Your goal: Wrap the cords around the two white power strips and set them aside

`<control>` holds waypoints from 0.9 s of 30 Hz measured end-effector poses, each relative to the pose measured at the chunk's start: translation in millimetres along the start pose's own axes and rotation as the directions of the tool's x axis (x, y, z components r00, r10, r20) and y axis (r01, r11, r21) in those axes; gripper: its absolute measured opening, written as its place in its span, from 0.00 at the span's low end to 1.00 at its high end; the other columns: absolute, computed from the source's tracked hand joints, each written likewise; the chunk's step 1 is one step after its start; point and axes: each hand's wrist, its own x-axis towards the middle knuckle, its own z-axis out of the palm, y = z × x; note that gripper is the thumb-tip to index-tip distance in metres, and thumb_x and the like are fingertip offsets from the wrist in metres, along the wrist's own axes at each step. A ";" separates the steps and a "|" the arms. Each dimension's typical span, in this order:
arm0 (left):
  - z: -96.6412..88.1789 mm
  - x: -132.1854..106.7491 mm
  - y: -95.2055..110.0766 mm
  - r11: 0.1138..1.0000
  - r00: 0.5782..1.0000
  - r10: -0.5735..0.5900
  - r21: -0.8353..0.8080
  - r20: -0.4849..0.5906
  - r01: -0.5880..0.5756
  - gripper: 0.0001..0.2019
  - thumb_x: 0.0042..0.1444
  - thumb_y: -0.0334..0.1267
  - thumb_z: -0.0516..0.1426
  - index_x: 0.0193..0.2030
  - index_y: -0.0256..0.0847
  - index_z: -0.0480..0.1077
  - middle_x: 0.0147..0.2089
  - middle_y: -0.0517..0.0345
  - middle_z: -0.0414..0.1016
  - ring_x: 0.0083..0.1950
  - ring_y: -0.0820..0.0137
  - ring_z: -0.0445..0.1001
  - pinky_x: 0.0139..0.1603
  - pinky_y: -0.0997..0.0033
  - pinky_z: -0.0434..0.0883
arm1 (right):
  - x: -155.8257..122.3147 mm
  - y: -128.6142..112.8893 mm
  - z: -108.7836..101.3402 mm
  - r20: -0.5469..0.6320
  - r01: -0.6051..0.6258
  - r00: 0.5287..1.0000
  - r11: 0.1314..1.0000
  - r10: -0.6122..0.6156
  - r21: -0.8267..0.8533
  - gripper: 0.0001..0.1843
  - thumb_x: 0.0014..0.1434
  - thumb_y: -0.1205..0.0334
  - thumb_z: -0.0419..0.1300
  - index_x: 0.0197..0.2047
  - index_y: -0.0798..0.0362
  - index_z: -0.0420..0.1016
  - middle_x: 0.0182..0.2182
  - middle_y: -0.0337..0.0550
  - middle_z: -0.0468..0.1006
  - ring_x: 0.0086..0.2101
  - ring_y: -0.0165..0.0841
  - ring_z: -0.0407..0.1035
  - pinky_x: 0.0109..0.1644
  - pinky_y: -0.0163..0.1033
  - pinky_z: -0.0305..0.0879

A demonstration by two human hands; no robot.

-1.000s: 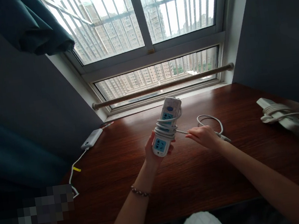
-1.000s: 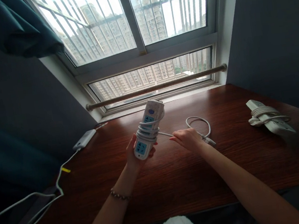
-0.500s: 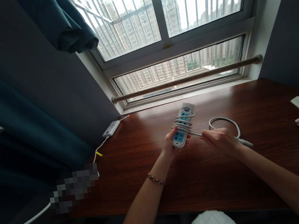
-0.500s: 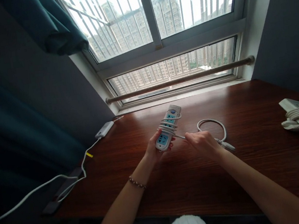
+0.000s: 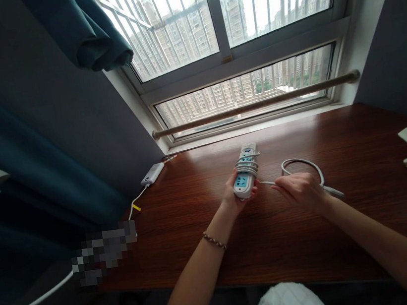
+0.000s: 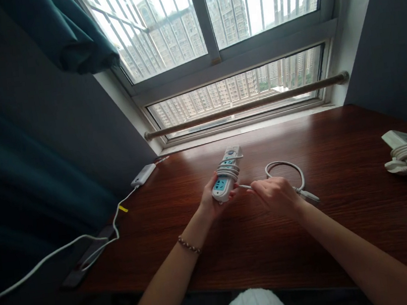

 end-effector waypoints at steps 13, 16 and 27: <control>8.3 -4.7 -7.5 0.840 0.998 0.021 0.543 -0.055 0.012 0.29 0.48 0.56 0.52 0.43 0.29 0.67 0.31 0.45 0.74 0.21 0.70 0.70 0.21 0.72 0.66 | 1.5 3.0 -6.5 -0.003 0.183 0.983 0.978 -0.185 -0.097 0.09 0.60 0.59 0.51 0.37 0.51 0.71 0.22 0.37 0.70 0.26 0.27 0.61 0.31 0.36 0.49; 8.5 -2.4 -15.3 0.726 0.974 0.208 0.682 -0.094 -0.090 0.25 0.46 0.54 0.55 0.37 0.30 0.67 0.28 0.50 0.72 0.23 0.71 0.69 0.24 0.73 0.65 | 1.5 1.1 -6.6 0.019 0.250 0.968 0.963 -0.249 -0.098 0.09 0.60 0.60 0.50 0.35 0.51 0.71 0.22 0.37 0.69 0.26 0.27 0.60 0.31 0.37 0.49; 29.8 -29.9 -25.4 -0.122 0.894 0.415 0.984 0.171 -0.132 0.33 0.33 0.55 0.62 0.42 0.39 0.55 0.36 0.54 0.68 0.35 0.65 0.69 0.30 0.71 0.64 | 3.5 -5.7 -1.1 0.084 0.072 0.993 0.992 -0.081 0.104 0.11 0.58 0.56 0.52 0.28 0.54 0.61 0.20 0.38 0.69 0.22 0.26 0.62 0.26 0.33 0.48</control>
